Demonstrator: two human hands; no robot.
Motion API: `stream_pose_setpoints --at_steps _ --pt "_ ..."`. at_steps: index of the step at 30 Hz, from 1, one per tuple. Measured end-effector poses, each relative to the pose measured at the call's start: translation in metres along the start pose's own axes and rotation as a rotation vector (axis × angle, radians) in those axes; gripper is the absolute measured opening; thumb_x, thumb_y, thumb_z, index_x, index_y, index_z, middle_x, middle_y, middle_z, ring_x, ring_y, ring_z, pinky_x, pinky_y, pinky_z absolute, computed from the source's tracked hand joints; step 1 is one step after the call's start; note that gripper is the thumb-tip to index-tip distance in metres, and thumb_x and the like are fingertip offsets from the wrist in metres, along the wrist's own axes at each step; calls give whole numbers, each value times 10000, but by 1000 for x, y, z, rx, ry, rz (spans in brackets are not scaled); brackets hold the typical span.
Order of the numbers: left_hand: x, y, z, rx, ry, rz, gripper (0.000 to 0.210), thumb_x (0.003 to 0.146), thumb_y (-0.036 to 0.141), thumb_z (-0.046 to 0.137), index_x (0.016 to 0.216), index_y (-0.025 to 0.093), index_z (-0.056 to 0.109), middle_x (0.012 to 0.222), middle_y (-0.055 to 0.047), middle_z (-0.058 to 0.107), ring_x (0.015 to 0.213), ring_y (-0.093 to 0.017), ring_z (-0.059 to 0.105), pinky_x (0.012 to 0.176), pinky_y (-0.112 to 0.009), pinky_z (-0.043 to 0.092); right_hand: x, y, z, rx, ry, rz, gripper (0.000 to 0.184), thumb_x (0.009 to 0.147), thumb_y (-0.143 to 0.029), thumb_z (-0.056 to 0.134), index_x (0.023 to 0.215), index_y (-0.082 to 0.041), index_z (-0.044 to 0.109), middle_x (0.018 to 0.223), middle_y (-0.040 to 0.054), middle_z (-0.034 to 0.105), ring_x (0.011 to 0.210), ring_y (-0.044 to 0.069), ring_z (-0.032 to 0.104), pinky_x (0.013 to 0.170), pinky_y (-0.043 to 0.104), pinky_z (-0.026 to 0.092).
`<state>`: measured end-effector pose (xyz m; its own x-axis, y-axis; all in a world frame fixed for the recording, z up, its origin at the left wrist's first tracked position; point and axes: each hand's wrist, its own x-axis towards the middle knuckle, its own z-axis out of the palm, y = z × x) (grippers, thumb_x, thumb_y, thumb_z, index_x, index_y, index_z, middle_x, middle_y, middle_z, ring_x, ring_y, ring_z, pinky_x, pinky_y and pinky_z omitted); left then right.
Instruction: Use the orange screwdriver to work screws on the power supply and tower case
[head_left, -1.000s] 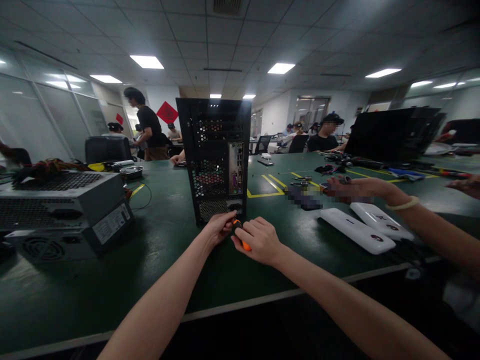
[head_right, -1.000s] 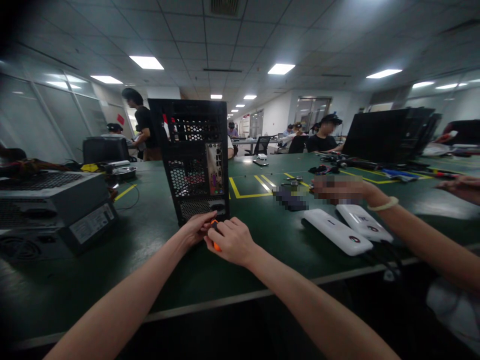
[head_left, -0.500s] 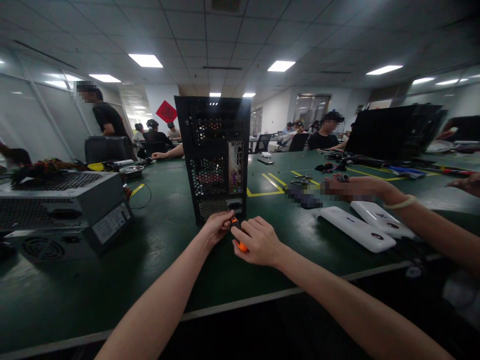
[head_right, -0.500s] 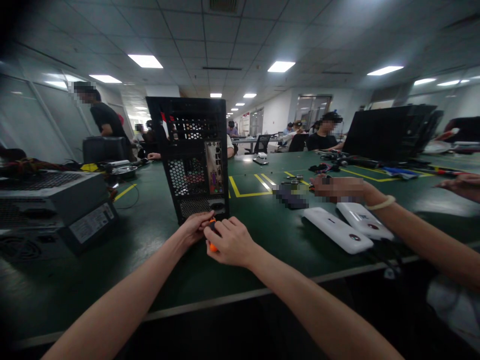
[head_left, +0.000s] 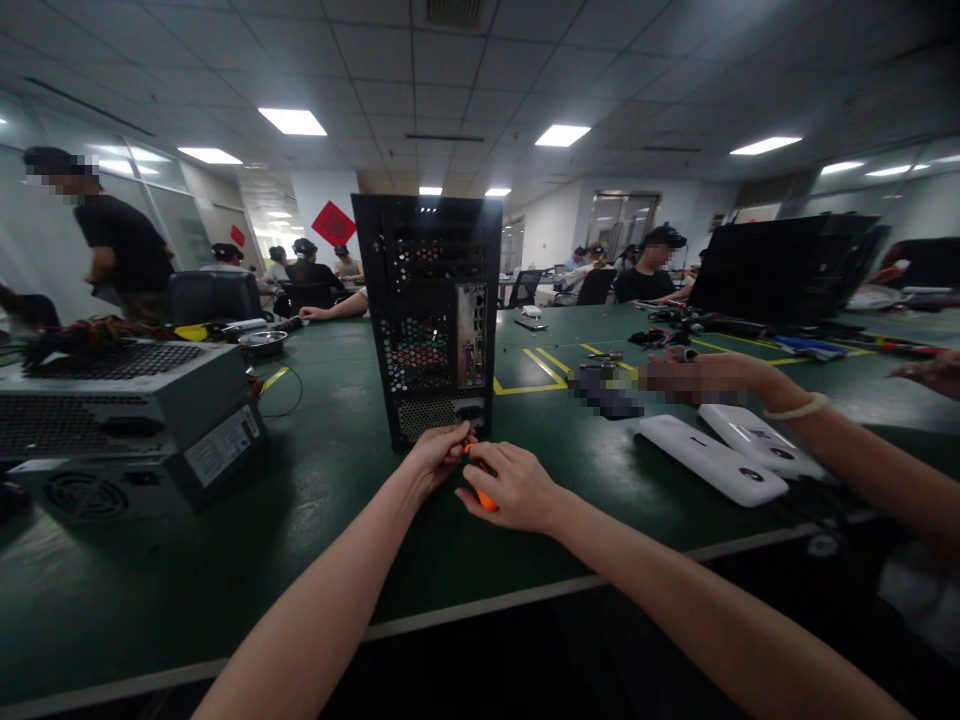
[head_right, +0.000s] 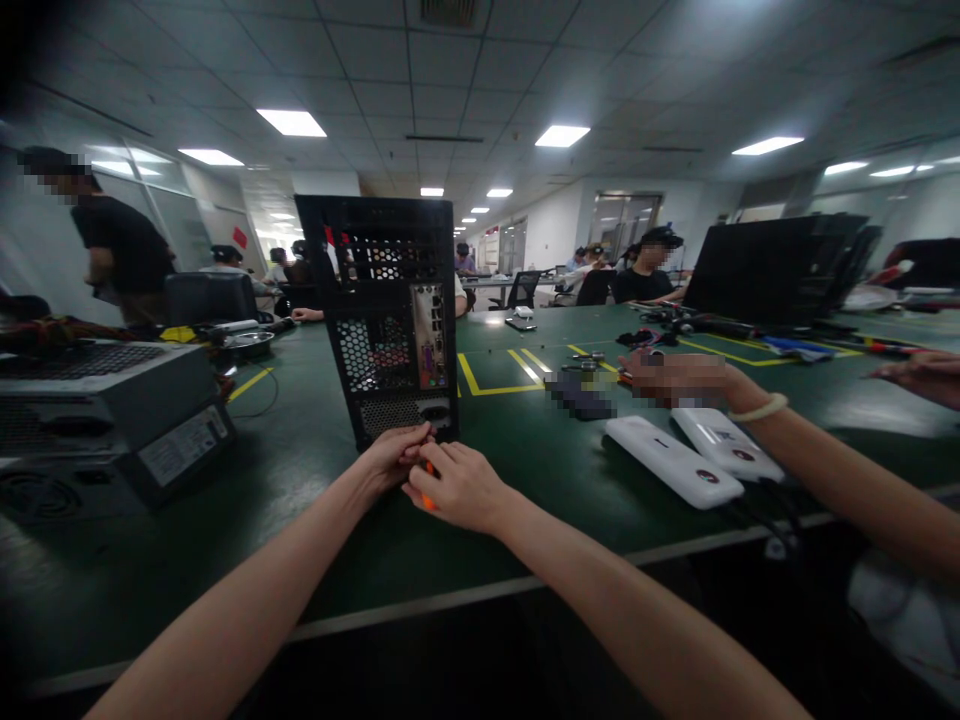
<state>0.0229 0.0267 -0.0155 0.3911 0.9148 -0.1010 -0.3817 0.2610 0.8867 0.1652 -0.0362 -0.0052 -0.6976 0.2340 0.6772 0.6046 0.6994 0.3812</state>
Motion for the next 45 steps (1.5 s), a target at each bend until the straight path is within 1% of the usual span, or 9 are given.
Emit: stream_pose_setpoints --at_steps 6,10,15,27,32,35,41,43,45 --pt "3 -3 2 26 74 2 231 649 267 624 564 82 515 368 63 344 316 7 259 305 -116 165 2 -3 -3 -6 -57 -50 156 776 -236 415 858 -176 532 903 74 530 766 160 493 652 283 382" --pt "1 -2 -1 8 22 15 261 638 326 624 633 78 542 424 47 394 339 5 275 318 -120 159 1 0 -1 27 -19 1 124 777 -214 424 834 -188 532 917 53 539 752 144 497 640 270 382" --pt "-4 -1 -5 27 -53 30 220 622 241 642 755 87 558 401 82 333 338 4 243 337 -124 130 -1 4 0 133 54 131 86 777 -228 449 789 -181 520 907 48 538 772 135 505 664 258 398" --pt "-5 -2 13 78 153 78 189 616 248 612 588 118 479 364 74 343 317 -14 277 351 -161 148 -4 7 0 335 78 291 50 761 -194 442 794 -177 476 897 61 503 794 136 503 682 252 426" --pt "-3 -7 13 119 162 114 202 632 290 598 617 127 480 370 76 351 315 -15 281 361 -167 144 -5 7 -2 429 103 369 75 752 -179 433 820 -182 463 906 65 475 825 140 486 697 253 425" --pt "-5 -9 12 142 141 126 223 629 313 599 603 133 470 379 74 354 323 -19 284 363 -169 145 -7 6 -3 413 34 290 95 736 -177 437 826 -175 466 926 71 470 825 145 479 705 261 417" --pt "-7 -12 8 168 135 154 288 591 380 629 596 126 492 410 63 382 358 -30 327 385 -178 198 -2 3 -3 224 -152 42 113 714 -203 451 808 -157 492 925 77 502 785 171 459 703 298 383" --pt "-6 -12 8 162 155 170 290 571 364 647 564 126 482 407 61 384 366 -33 340 395 -183 218 1 2 -4 207 -149 25 121 726 -231 445 806 -157 497 934 78 502 789 170 457 699 291 376" --pt "-4 -12 8 154 180 184 294 556 351 659 535 129 467 392 63 375 364 -35 342 400 -187 225 2 1 -4 190 -122 82 171 747 -295 440 824 -157 504 960 88 488 810 172 458 694 282 368"
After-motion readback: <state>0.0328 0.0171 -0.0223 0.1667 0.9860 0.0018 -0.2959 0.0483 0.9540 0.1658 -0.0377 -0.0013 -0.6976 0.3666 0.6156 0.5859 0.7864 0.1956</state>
